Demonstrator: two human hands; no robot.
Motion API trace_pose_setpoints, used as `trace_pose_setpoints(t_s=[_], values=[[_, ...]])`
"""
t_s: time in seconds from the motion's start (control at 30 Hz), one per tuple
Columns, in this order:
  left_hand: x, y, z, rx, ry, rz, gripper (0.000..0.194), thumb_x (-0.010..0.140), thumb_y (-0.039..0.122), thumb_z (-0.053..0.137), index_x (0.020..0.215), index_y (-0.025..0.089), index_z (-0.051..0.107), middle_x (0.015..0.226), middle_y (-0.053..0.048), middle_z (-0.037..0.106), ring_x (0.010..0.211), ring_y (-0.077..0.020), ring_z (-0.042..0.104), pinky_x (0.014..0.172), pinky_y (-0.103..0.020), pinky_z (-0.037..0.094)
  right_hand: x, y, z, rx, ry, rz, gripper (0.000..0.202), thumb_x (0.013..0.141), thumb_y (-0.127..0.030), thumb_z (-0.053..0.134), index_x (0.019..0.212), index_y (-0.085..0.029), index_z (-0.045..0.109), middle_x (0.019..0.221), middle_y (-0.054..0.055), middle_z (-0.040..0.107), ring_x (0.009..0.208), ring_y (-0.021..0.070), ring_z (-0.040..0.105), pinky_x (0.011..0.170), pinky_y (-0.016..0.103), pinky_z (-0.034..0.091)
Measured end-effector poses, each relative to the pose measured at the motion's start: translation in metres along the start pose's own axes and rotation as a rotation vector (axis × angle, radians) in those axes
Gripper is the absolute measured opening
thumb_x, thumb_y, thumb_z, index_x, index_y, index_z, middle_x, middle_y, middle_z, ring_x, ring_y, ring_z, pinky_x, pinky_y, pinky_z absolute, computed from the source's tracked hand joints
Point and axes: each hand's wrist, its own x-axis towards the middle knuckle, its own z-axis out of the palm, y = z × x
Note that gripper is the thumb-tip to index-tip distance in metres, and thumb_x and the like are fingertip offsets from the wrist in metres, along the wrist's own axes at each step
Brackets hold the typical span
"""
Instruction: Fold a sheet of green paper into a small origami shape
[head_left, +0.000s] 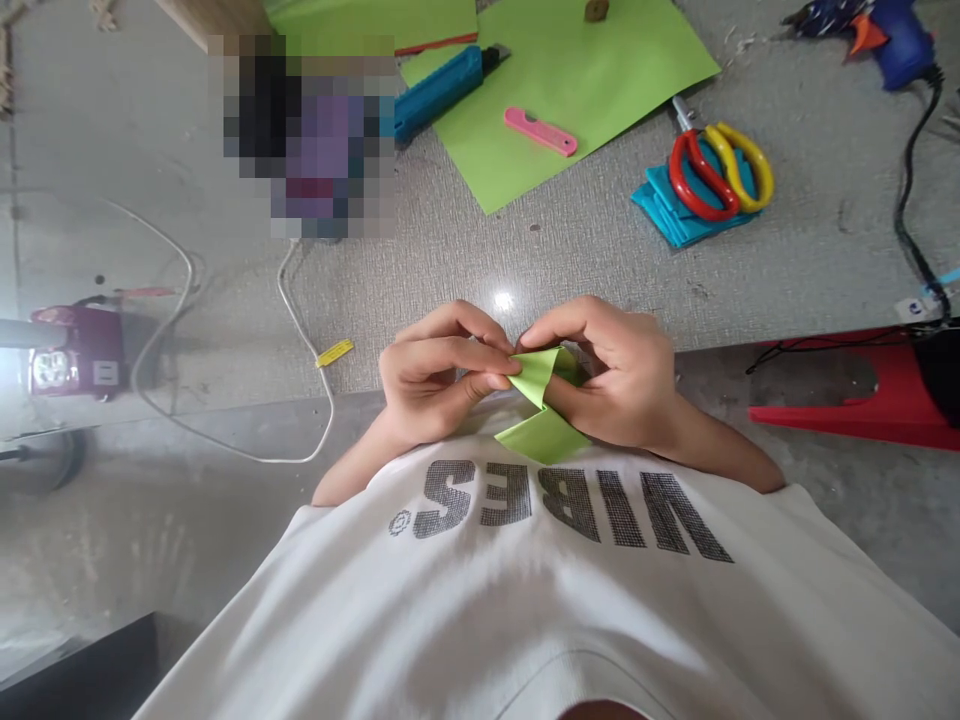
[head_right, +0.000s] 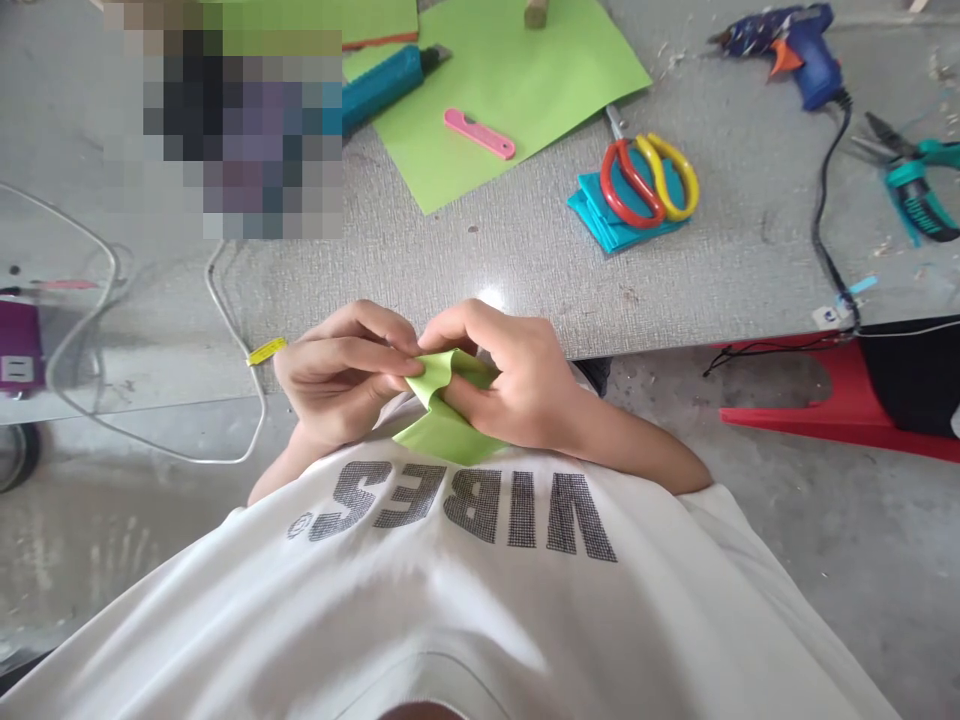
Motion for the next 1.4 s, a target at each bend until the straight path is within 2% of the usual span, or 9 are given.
trace_pose_setpoints(t_s=[0.17, 0.27, 0.47, 0.67, 0.83, 0.93, 1.03, 1.23, 1.4], values=[[0.002, 0.014, -0.001, -0.164, 0.03, -0.368, 0.013, 0.096, 0.042, 0.107, 0.097, 0.031, 0.099, 0.101, -0.006, 0.088, 0.081, -0.0159, 0.081, 0.078, -0.031, 0.072, -0.006, 0.002, -0.001, -0.069, 0.015, 0.037, 0.019, 0.101, -0.024, 0.092, 0.111, -0.03, 0.077, 0.089, -0.005, 0.082, 0.068, 0.013, 0.071, 0.061, 0.025, 0.055], [0.004, 0.018, -0.001, -0.213, 0.072, -0.478, 0.021, 0.091, 0.045, 0.111, 0.09, 0.03, 0.098, 0.095, -0.006, 0.087, 0.082, -0.0164, 0.08, 0.08, -0.031, 0.072, -0.008, 0.003, 0.002, -0.12, 0.049, 0.031, 0.023, 0.1, -0.018, 0.09, 0.113, -0.031, 0.076, 0.09, -0.006, 0.083, 0.071, 0.0138, 0.074, 0.064, 0.025, 0.058], [0.007, 0.015, 0.001, -0.21, 0.157, -0.464, 0.029, 0.082, 0.048, 0.117, 0.085, 0.028, 0.095, 0.089, -0.005, 0.086, 0.078, -0.0161, 0.079, 0.074, -0.03, 0.07, -0.004, 0.002, 0.005, -0.119, 0.145, 0.013, 0.022, 0.101, -0.016, 0.086, 0.114, -0.03, 0.076, 0.091, -0.004, 0.086, 0.073, 0.0151, 0.078, 0.068, 0.028, 0.064], [0.006, 0.013, 0.0, -0.168, 0.132, -0.41, 0.029, 0.094, 0.056, 0.107, 0.087, 0.03, 0.095, 0.087, -0.005, 0.083, 0.074, -0.0152, 0.074, 0.069, -0.032, 0.066, -0.003, -0.006, 0.003, -0.129, 0.127, 0.029, 0.009, 0.108, -0.022, 0.084, 0.109, -0.03, 0.081, 0.09, -0.002, 0.088, 0.074, 0.0165, 0.079, 0.071, 0.031, 0.068], [0.004, 0.007, 0.004, -0.13, 0.18, -0.355, 0.035, 0.099, 0.062, 0.102, 0.087, 0.031, 0.092, 0.082, -0.003, 0.077, 0.067, -0.0133, 0.066, 0.064, -0.031, 0.059, -0.002, -0.009, 0.008, -0.112, 0.126, 0.026, 0.012, 0.108, -0.02, 0.085, 0.104, -0.031, 0.084, 0.09, -0.003, 0.089, 0.074, 0.0171, 0.081, 0.071, 0.031, 0.069], [0.003, 0.003, 0.009, -0.138, 0.216, -0.293, 0.032, 0.101, 0.06, 0.1, 0.09, 0.031, 0.091, 0.078, -0.002, 0.073, 0.064, -0.0136, 0.063, 0.059, -0.031, 0.054, -0.001, -0.007, 0.01, -0.099, 0.132, -0.023, 0.013, 0.107, -0.018, 0.085, 0.103, -0.03, 0.084, 0.089, -0.003, 0.089, 0.073, 0.0161, 0.081, 0.071, 0.03, 0.069], [0.002, 0.002, 0.012, -0.147, 0.225, -0.25, 0.028, 0.102, 0.056, 0.1, 0.091, 0.031, 0.091, 0.079, -0.002, 0.072, 0.066, -0.0134, 0.065, 0.061, -0.03, 0.054, -0.002, -0.006, 0.01, -0.131, 0.153, -0.019, 0.011, 0.108, -0.021, 0.084, 0.103, -0.03, 0.085, 0.088, -0.003, 0.088, 0.073, 0.0171, 0.08, 0.069, 0.031, 0.069], [0.004, 0.008, 0.01, -0.043, 0.191, -0.294, 0.029, 0.108, 0.055, 0.094, 0.096, 0.029, 0.092, 0.083, -0.002, 0.075, 0.069, -0.0117, 0.065, 0.067, -0.029, 0.057, -0.004, -0.005, 0.012, -0.072, 0.148, 0.014, 0.014, 0.104, -0.022, 0.093, 0.103, -0.033, 0.084, 0.09, -0.003, 0.089, 0.074, 0.0186, 0.082, 0.072, 0.033, 0.07], [0.004, 0.011, 0.011, 0.095, 0.16, -0.267, 0.035, 0.116, 0.056, 0.083, 0.097, 0.028, 0.092, 0.083, -0.003, 0.074, 0.068, -0.0136, 0.063, 0.065, -0.031, 0.056, -0.003, -0.005, 0.015, -0.1, 0.164, -0.015, 0.017, 0.105, -0.016, 0.089, 0.102, -0.031, 0.083, 0.092, -0.003, 0.09, 0.074, 0.0174, 0.082, 0.072, 0.031, 0.069]])
